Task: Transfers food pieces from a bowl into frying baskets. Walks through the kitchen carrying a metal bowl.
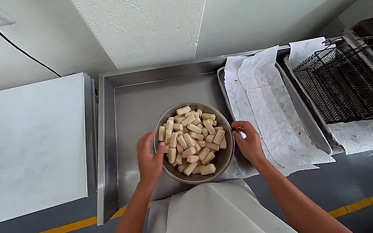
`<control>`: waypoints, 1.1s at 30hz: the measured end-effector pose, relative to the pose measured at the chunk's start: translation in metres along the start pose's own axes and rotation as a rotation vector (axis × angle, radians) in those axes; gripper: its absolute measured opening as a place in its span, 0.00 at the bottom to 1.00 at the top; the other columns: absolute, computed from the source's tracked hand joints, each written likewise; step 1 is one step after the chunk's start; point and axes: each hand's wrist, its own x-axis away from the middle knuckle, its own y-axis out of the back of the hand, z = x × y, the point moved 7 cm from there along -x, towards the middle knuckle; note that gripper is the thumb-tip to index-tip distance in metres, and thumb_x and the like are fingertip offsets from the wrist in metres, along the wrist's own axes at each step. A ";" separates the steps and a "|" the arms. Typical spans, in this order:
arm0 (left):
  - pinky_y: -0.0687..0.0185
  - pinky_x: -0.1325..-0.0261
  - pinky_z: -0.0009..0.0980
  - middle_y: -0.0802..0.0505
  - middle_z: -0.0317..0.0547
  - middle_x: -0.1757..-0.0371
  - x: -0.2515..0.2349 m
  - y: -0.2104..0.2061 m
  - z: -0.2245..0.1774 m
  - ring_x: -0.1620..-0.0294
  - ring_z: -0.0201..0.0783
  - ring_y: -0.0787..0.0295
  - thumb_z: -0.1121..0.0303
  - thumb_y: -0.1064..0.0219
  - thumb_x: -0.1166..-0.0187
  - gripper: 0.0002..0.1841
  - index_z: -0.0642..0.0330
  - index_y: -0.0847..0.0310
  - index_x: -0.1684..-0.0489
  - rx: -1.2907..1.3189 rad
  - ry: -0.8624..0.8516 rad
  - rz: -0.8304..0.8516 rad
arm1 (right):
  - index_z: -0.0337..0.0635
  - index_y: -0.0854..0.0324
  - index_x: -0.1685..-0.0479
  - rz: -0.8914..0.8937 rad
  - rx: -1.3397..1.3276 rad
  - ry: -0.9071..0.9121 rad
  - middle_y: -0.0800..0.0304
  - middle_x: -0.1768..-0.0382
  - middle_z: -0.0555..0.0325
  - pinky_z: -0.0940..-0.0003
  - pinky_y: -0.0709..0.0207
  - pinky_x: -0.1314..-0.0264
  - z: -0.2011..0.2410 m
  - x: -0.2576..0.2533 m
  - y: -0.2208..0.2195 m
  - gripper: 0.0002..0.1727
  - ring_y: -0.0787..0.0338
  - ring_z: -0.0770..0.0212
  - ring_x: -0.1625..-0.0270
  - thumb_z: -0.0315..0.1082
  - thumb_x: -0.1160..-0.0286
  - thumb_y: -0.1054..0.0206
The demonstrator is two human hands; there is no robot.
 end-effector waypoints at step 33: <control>0.17 0.47 0.30 0.06 0.42 0.60 -0.029 -0.013 0.018 0.58 0.27 0.12 0.67 0.39 0.11 0.13 0.66 0.09 0.52 0.269 0.309 -0.156 | 0.41 0.24 0.72 -0.150 -0.232 -0.415 0.26 0.79 0.57 0.60 0.27 0.69 -0.036 0.006 -0.017 0.29 0.24 0.62 0.75 0.52 0.05 0.53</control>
